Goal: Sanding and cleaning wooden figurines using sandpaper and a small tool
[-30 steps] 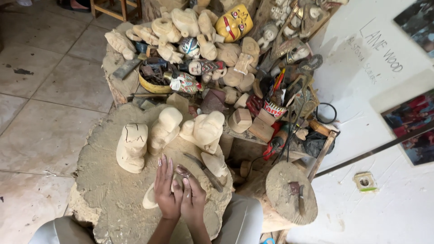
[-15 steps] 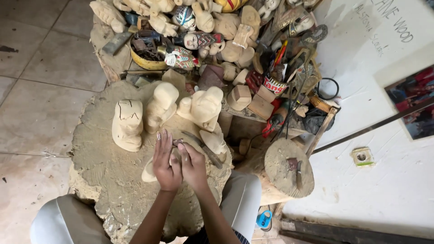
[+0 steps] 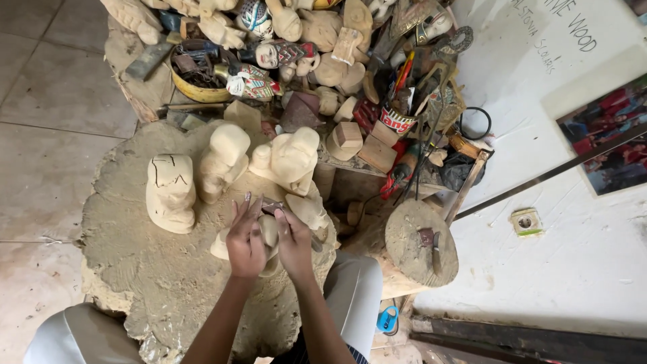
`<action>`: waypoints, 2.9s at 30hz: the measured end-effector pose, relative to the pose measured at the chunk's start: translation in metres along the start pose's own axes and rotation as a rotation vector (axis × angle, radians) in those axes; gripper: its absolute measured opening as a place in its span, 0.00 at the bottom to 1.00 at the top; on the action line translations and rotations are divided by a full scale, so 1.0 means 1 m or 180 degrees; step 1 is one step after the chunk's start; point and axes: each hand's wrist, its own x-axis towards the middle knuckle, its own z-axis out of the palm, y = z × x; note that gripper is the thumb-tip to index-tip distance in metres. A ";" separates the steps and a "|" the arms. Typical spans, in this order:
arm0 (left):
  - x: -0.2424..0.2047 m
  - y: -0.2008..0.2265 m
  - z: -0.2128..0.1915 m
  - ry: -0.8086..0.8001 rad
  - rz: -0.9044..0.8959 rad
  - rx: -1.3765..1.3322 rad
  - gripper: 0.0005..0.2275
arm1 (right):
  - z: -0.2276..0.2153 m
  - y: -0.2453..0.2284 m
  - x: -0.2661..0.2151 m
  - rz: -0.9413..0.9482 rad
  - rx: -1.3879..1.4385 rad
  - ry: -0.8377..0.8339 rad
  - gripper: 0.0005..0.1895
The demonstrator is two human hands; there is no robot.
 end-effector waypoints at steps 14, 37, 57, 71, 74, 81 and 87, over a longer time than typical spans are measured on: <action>-0.006 -0.012 0.009 -0.0197 -0.0078 0.0220 0.21 | -0.003 0.059 -0.030 -0.0807 -0.1032 0.0421 0.14; -0.008 -0.010 0.016 -0.0015 0.0149 0.0687 0.25 | -0.037 0.034 -0.056 0.0285 -0.0206 0.0446 0.17; 0.060 0.094 -0.064 -0.1342 -0.1682 -0.0039 0.35 | 0.020 0.062 -0.028 -0.1860 -0.0115 -0.0138 0.12; -0.006 0.031 -0.024 0.0572 -0.0613 -0.0227 0.18 | 0.009 0.003 0.001 -0.0915 -0.0223 -0.1313 0.17; -0.001 0.032 -0.022 0.0520 -0.0567 -0.0186 0.19 | 0.013 -0.017 0.009 -0.0149 -0.0436 -0.1340 0.22; 0.003 0.039 -0.023 0.0418 -0.0526 -0.0075 0.19 | 0.016 -0.013 -0.004 -0.0358 -0.0540 -0.1254 0.22; 0.014 0.056 -0.027 0.0485 -0.0539 -0.0014 0.17 | 0.019 0.033 -0.011 -0.1821 -0.0641 -0.0852 0.20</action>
